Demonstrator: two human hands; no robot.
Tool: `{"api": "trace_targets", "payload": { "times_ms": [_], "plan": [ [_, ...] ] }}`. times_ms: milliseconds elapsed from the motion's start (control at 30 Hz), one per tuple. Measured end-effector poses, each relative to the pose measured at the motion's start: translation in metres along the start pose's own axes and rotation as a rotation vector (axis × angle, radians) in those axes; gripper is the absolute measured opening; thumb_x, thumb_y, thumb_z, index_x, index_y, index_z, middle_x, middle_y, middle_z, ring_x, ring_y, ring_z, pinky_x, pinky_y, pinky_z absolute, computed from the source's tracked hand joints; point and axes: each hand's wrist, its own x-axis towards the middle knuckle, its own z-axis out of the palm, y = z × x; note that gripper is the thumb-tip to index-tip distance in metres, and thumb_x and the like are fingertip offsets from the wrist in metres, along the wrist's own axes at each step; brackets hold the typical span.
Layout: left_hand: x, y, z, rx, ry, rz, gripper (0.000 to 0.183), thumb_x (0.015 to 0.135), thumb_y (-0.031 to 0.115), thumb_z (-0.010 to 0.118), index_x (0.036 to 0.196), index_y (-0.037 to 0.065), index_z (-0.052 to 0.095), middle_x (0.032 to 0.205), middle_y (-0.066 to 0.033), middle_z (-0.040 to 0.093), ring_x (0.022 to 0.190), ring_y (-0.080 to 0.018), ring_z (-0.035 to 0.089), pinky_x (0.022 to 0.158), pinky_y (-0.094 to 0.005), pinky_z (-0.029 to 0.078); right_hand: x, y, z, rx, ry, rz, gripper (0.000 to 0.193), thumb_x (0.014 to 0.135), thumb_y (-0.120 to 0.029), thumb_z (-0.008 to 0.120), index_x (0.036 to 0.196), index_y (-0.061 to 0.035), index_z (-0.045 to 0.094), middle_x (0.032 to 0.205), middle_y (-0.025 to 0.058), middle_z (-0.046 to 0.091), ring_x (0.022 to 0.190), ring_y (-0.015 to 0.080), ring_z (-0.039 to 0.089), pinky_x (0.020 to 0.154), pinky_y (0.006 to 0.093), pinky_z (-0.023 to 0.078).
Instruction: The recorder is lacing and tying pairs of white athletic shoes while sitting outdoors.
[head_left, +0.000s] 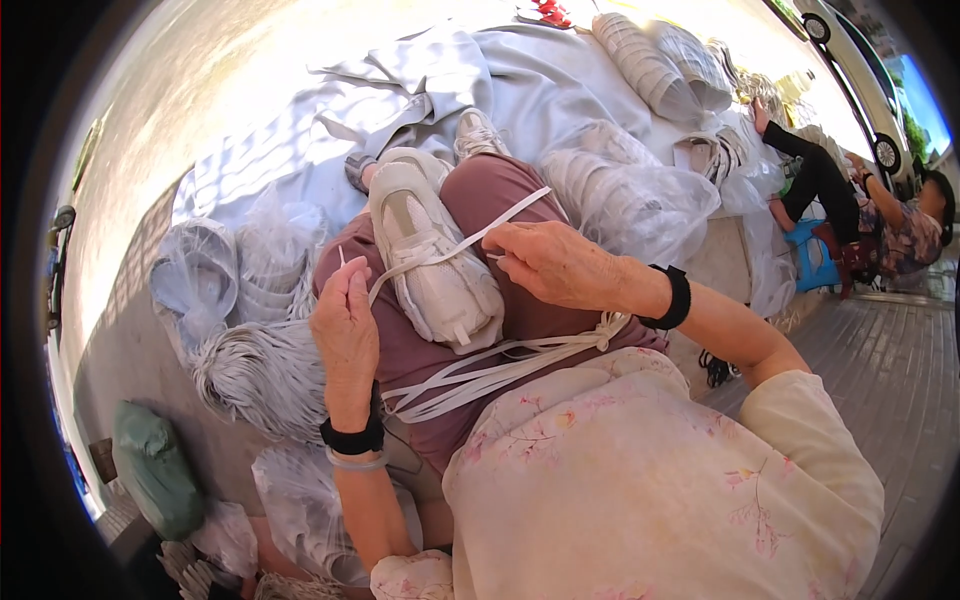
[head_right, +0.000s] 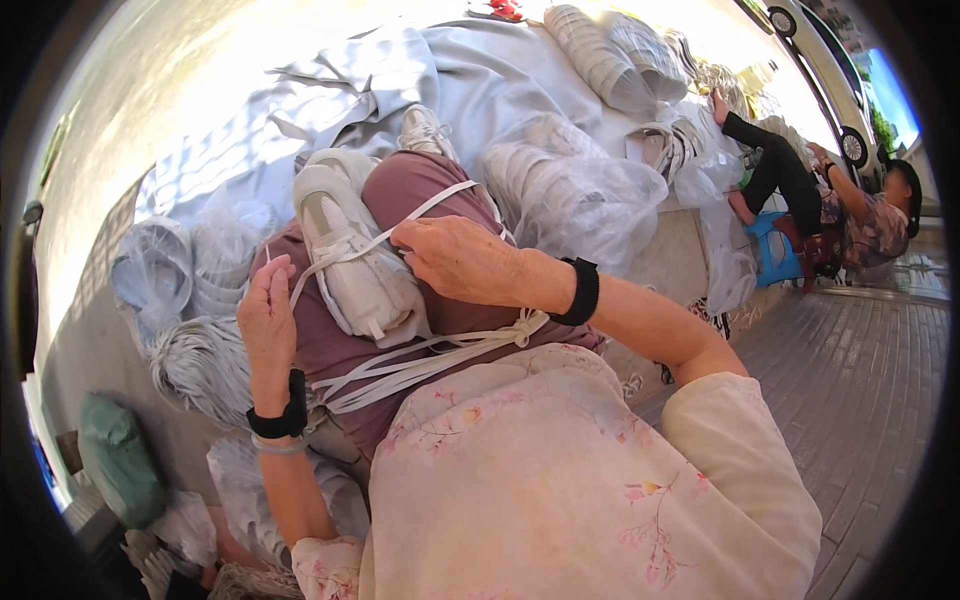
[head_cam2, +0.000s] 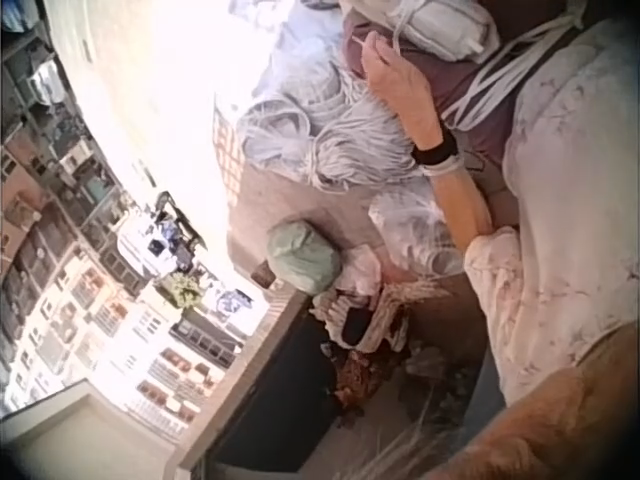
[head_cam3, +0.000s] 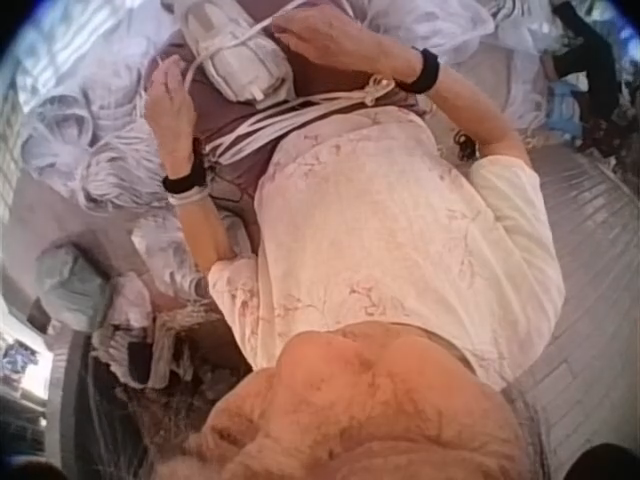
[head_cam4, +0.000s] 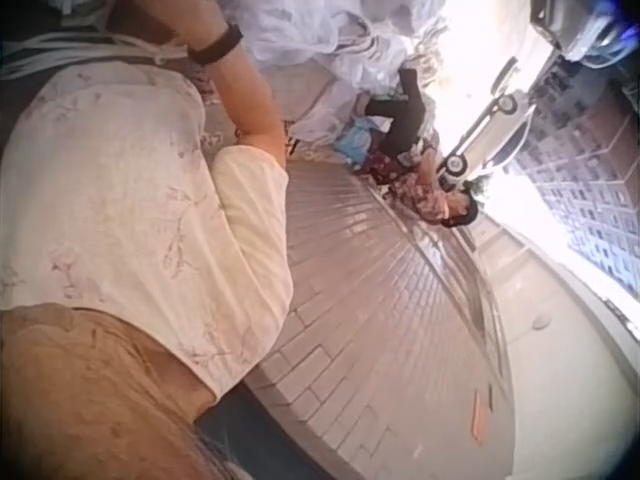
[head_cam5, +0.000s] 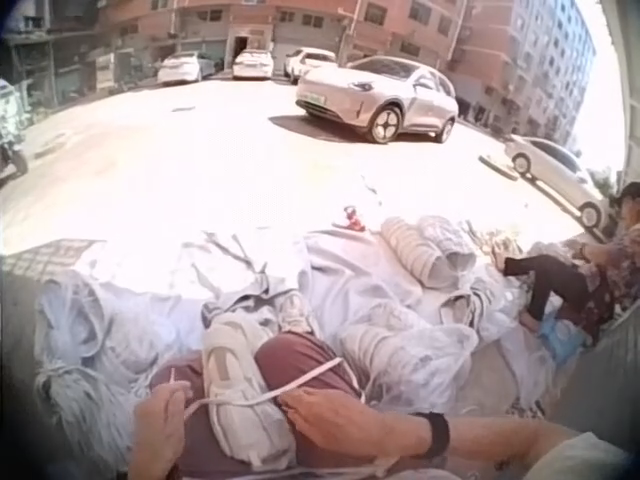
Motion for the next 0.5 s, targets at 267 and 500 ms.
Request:
{"api": "trace_targets", "payload": {
  "times_ms": [267, 500],
  "plan": [
    [-0.030, 0.032, -0.005, -0.469, -0.017, -0.346, 0.025, 0.096, 0.015, 0.050, 0.116, 0.000, 0.056, 0.090, -0.0080, 0.067, 0.058, -0.0056, 0.055, 0.054, -0.0193, 0.045, 0.033, 0.011, 0.008, -0.297, -0.227, 0.143, 0.017, 0.084, -0.009, 0.054, 0.100, -0.0022, 0.055, 0.074, 0.0140, 0.061, 0.066, 0.0334, 0.062, 0.057, 0.0424, 0.047],
    [-0.033, 0.024, 0.000, -0.314, -0.172, -0.471, 0.023, 0.094, 0.021, 0.055, 0.101, 0.001, 0.064, 0.062, 0.0003, 0.057, 0.048, -0.0043, 0.043, 0.047, -0.0209, 0.036, 0.031, 0.024, -0.011, -0.548, -0.066, -0.099, 0.011, 0.084, -0.010, 0.053, 0.093, -0.0048, 0.056, 0.075, 0.0089, 0.054, 0.066, 0.0271, 0.060, 0.055, 0.0368, 0.049]
  ]
}}
